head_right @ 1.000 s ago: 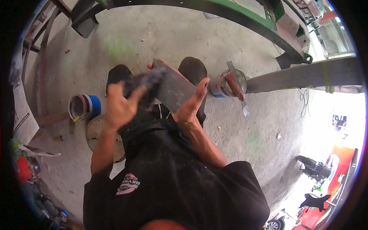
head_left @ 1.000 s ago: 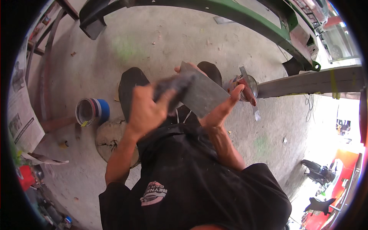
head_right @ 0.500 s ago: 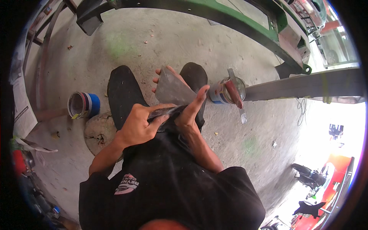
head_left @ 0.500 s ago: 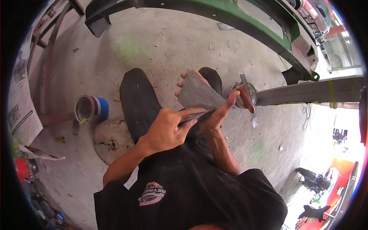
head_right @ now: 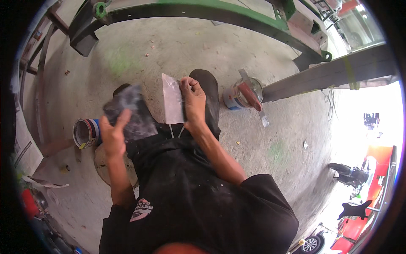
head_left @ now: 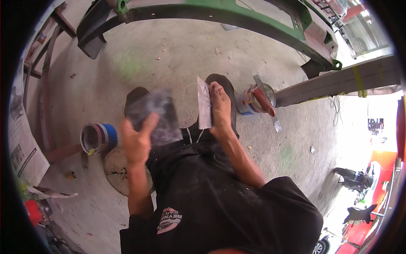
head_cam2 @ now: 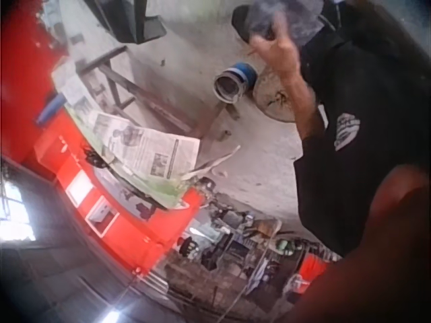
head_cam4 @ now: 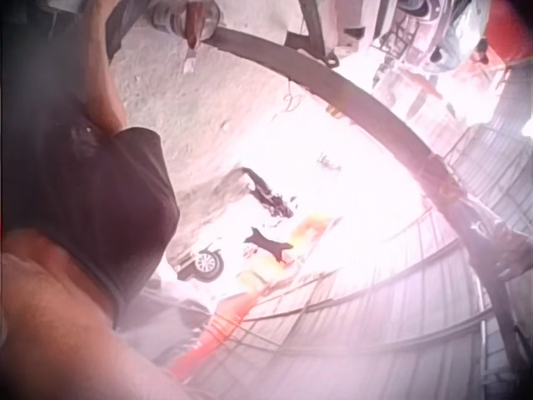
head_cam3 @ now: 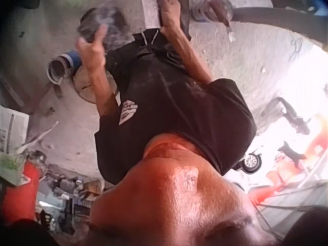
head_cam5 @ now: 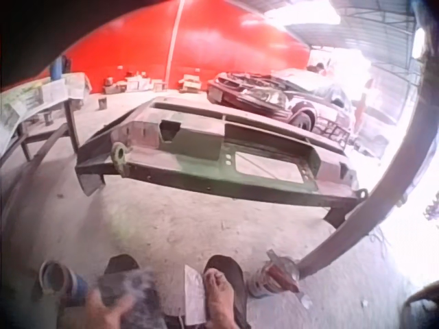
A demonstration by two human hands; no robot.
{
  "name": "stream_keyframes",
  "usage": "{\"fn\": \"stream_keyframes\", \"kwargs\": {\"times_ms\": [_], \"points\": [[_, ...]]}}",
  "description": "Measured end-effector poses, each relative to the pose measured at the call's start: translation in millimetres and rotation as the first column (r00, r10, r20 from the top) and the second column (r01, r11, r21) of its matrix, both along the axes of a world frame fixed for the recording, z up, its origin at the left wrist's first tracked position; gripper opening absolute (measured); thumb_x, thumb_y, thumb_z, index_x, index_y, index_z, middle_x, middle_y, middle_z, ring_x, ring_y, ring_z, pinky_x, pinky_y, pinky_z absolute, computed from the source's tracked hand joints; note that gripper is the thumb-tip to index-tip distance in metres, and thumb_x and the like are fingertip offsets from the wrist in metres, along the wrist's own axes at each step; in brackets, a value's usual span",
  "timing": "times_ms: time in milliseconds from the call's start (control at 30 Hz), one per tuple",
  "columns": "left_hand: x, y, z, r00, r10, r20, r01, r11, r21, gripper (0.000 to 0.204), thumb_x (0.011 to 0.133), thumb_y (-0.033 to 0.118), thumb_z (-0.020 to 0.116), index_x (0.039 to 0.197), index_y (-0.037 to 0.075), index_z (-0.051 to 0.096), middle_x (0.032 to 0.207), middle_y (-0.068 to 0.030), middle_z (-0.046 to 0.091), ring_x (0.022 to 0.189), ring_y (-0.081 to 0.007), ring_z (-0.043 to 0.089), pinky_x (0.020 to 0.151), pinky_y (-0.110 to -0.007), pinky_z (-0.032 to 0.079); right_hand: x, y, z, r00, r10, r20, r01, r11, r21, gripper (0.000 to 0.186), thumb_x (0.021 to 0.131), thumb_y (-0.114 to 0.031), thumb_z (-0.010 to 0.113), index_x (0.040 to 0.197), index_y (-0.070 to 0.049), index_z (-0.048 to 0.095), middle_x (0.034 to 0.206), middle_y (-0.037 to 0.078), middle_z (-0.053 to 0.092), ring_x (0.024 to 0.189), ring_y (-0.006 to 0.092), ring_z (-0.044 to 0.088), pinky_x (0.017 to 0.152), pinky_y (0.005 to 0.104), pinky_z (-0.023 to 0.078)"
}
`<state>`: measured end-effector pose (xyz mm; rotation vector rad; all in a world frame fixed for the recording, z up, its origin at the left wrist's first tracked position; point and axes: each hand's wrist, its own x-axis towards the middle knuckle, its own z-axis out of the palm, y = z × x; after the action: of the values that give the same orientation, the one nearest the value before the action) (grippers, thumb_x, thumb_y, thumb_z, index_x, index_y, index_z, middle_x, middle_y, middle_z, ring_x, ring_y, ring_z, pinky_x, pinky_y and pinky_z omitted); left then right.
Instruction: Preparing car body filler by mixing putty with hardener on a piece of sandpaper.
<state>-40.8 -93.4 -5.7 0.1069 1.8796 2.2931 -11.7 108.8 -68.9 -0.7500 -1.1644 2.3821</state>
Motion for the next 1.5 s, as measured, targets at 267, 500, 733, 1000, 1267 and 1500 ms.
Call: {"fn": "stream_keyframes", "kwargs": {"times_ms": [267,500,733,1000,1267,1500], "points": [[27.1,45.7,5.5,0.678,-0.335,-0.654,-0.068,0.858,-0.510,0.035,0.081,-0.004,0.061,0.115,0.002,0.066,0.099,-0.0138,0.070,0.083,-0.0276,0.069,0.075,-0.033,0.054,1.4,-2.6,16.2,0.758,0.608,-0.237,-0.629,0.777,-0.018,0.051,0.098,-0.024,0.055,0.140,0.002,0.042,0.127,0.017,0.059,0.108,0.0232,0.063,0.090,0.0306,0.052],[29.4,45.6,5.6,0.616,-0.449,-0.647,-0.156,0.736,-0.659,0.037,0.082,-0.003,0.061,0.118,0.003,0.065,0.101,-0.0154,0.069,0.082,-0.0339,0.067,0.074,-0.036,0.055,4.6,12.1,49.2,0.668,0.470,-0.577,-0.716,0.618,-0.324,0.104,0.090,-0.078,0.022,0.147,0.009,0.026,0.145,0.032,0.038,0.134,0.0425,0.041,0.110,0.0489,0.036],[11.2,34.8,17.5,0.908,-0.276,-0.314,0.116,0.888,-0.446,0.020,0.091,0.002,0.060,0.109,-0.004,0.066,0.093,-0.0140,0.072,0.077,-0.0184,0.070,0.070,-0.031,0.053,17.9,-2.4,56.7,0.812,0.442,-0.382,-0.520,0.844,-0.127,0.105,0.088,-0.077,0.032,0.144,0.012,0.030,0.143,0.030,0.041,0.131,0.0415,0.046,0.109,0.0485,0.038],[14.7,40.0,32.5,0.825,-0.431,-0.366,0.305,0.884,-0.353,0.024,0.088,0.005,0.065,0.108,-0.007,0.066,0.092,-0.0138,0.073,0.083,-0.0120,0.067,0.077,-0.027,0.051,19.1,-4.2,52.0,0.629,0.608,-0.484,-0.656,0.749,0.089,0.092,0.093,-0.070,0.030,0.138,0.010,0.042,0.137,0.024,0.051,0.124,0.0343,0.054,0.105,0.0441,0.042],[4.7,34.7,31.0,0.908,-0.329,-0.260,0.228,0.908,-0.351,0.019,0.088,0.007,0.066,0.101,-0.007,0.067,0.084,-0.0160,0.072,0.080,-0.0137,0.068,0.073,-0.029,0.052,27.9,-18.5,49.0,0.741,0.503,-0.445,-0.510,0.852,0.115,0.093,0.089,-0.071,0.044,0.142,0.005,0.039,0.146,0.021,0.043,0.133,0.0318,0.045,0.112,0.0432,0.033],[10.2,35.7,32.2,0.866,-0.350,-0.359,0.200,0.898,-0.392,0.019,0.087,0.006,0.066,0.102,-0.005,0.068,0.080,-0.0141,0.072,0.077,-0.0113,0.068,0.070,-0.027,0.051,31.9,-18.6,42.4,0.742,0.542,-0.394,-0.534,0.834,0.139,0.091,0.089,-0.069,0.048,0.143,0.004,0.037,0.147,0.024,0.040,0.135,0.0341,0.042,0.112,0.0470,0.033]]}}
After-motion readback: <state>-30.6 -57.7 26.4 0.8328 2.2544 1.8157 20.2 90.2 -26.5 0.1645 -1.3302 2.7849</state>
